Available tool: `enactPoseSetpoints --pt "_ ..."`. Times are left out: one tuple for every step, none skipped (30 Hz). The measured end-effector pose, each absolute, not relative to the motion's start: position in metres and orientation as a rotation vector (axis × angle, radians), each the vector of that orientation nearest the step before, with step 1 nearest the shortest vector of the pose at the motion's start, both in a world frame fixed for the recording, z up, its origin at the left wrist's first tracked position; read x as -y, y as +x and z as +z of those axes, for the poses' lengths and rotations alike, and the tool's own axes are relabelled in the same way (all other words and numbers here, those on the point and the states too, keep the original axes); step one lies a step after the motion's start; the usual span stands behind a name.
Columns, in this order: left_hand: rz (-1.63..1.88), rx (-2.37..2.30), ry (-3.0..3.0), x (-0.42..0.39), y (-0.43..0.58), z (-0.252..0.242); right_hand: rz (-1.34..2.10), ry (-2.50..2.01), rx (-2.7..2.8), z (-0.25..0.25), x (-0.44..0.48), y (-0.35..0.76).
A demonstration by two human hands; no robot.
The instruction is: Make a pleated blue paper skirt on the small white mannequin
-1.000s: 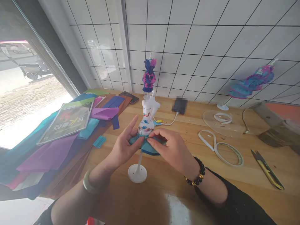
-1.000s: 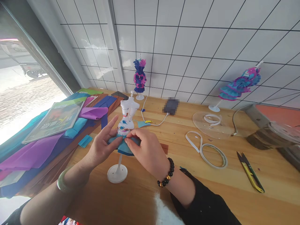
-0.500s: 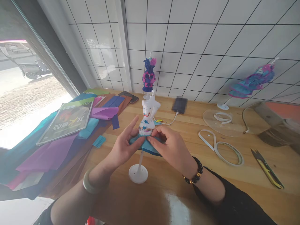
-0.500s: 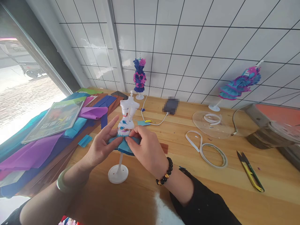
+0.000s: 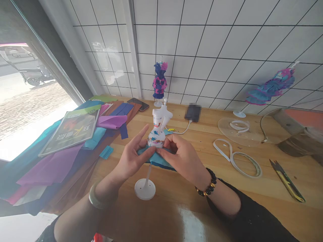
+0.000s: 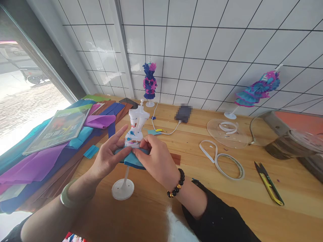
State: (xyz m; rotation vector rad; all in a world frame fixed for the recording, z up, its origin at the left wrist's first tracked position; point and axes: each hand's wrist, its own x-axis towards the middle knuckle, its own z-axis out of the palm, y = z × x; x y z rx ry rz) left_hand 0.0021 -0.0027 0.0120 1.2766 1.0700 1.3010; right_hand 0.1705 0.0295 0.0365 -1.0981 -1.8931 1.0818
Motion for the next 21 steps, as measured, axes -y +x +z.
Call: enactPoseSetpoints --pt "1.298 -1.073 1.269 0.0031 0.0021 0.0123 1.080 -1.098 1.893 0.0363 -0.0292 0.1705" --pt "1.298 -1.078 1.266 0.0035 0.0020 0.0125 1.080 -1.095 1.891 0.0361 -0.0290 0.1705" --pt "1.302 -1.084 1.265 0.0038 0.0019 0.0125 1.084 -1.089 1.889 0.0359 -0.0288 0.1704" --pt "1.308 -1.095 1.267 0.0039 0.0018 0.0125 1.092 -1.078 1.888 0.0357 -0.0288 0.1703" --pt "1.316 -1.111 1.272 0.0039 0.0018 0.0125 1.104 -1.066 1.888 0.0355 -0.0290 0.1701" --pt "1.321 -1.127 1.277 0.0038 0.0017 0.0124 1.120 -1.055 1.889 0.0354 -0.0293 0.1699" --pt "1.322 -1.145 1.282 0.0036 0.0018 0.0124 1.137 -1.043 1.889 0.0354 -0.0297 0.1698" --pt "1.322 -1.160 1.287 0.0033 0.0020 0.0125 1.156 -1.035 1.889 0.0353 -0.0302 0.1697" --pt "1.322 -1.172 1.293 0.0030 0.0022 0.0126 1.169 -1.029 1.891 0.0352 -0.0309 0.1697" --pt "1.323 -1.179 1.300 0.0028 0.0025 0.0126 1.176 -1.026 1.893 0.0352 -0.0315 0.1698" --pt "1.326 -1.181 1.307 0.0025 0.0028 0.0127 1.177 -1.024 1.896 0.0351 -0.0321 0.1700" --pt "1.330 -1.182 1.314 0.0022 0.0030 0.0125 1.173 -1.022 1.900 0.0351 -0.0327 0.1703" --pt "1.334 -1.179 1.321 0.0019 0.0031 0.0122 1.168 -1.020 1.902 0.0351 -0.0332 0.1706" --pt "1.335 -1.171 1.327 0.0014 0.0031 0.0117 1.164 -1.019 1.902 0.0352 -0.0336 0.1710" --pt "1.333 -1.156 1.332 0.0009 0.0029 0.0110 1.162 -1.017 1.898 0.0354 -0.0339 0.1714" --pt "1.328 -1.134 1.339 0.0002 0.0026 0.0100 1.164 -1.016 1.892 0.0355 -0.0341 0.1717" --pt "1.323 -1.106 1.346 -0.0006 0.0021 0.0090 1.165 -1.016 1.884 0.0356 -0.0343 0.1719" --pt "1.317 -1.076 1.353 -0.0013 0.0015 0.0079 1.162 -1.018 1.875 0.0354 -0.0345 0.1720" --pt "1.312 -1.046 1.361 -0.0018 0.0009 0.0068 1.159 -1.024 1.868 0.0351 -0.0348 0.1721" --pt "1.307 -1.018 1.368 -0.0022 0.0003 0.0060 1.156 -1.030 1.861 0.0345 -0.0350 0.1721" --pt "1.304 -0.993 1.372 -0.0023 -0.0004 0.0054 1.157 -1.037 1.857 0.0337 -0.0353 0.1720"
